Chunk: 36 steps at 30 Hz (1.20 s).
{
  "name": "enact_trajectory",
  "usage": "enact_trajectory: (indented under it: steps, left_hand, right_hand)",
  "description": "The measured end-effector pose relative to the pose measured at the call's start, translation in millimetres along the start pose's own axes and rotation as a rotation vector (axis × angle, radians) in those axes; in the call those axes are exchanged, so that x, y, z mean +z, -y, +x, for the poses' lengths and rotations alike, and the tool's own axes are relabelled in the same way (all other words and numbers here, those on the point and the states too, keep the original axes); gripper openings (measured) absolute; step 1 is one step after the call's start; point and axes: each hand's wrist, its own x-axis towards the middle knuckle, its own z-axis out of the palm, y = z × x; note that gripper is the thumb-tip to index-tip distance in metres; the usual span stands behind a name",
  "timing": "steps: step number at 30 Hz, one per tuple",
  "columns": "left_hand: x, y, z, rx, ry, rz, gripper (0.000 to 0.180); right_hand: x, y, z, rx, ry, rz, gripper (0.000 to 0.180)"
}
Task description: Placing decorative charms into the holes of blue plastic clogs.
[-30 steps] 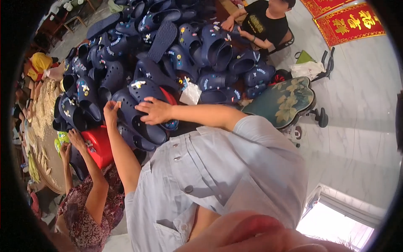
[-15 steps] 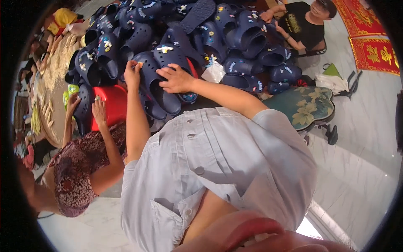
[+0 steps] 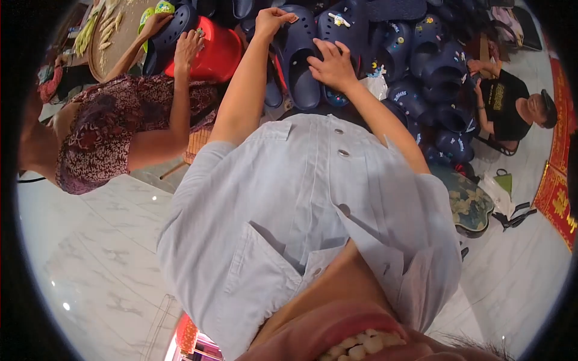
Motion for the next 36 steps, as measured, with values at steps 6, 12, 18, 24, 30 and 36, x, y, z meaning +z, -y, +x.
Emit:
enact_trajectory:
  steps: [6, 12, 18, 24, 30, 36]
  left_hand:
    - [-8.5, 9.1, 6.9, -0.056, 0.07, 0.134, 0.021]
    - [-14.0, 2.0, 15.1, -0.158, 0.2, -0.011, 0.039]
    - [-16.6, 10.3, 25.0, -0.364, 0.279, 0.018, 0.045]
    - [-6.5, 18.8, 21.3, -0.133, 0.194, 0.091, 0.041]
    - [-2.4, 15.1, 17.9, -0.122, 0.157, 0.054, 0.041]
    - [-4.0, 20.0, 5.0, -0.148, 0.115, 0.058, 0.047]
  right_hand:
    - [2.2, 2.5, 0.1, 0.005, 0.005, 0.034, 0.023]
    - [-0.1, 2.4, -1.1, 0.021, 0.029, 0.041, 0.023]
    - [-2.1, 4.9, -0.1, 0.018, 0.046, 0.072, 0.023]
    - [-0.4, 5.5, 1.3, 0.021, 0.01, 0.066, 0.024]
    - [1.1, 1.9, 2.5, 0.008, -0.026, 0.053, 0.023]
    - [-8.3, 5.5, 1.9, -0.012, -0.014, 0.046, 0.024]
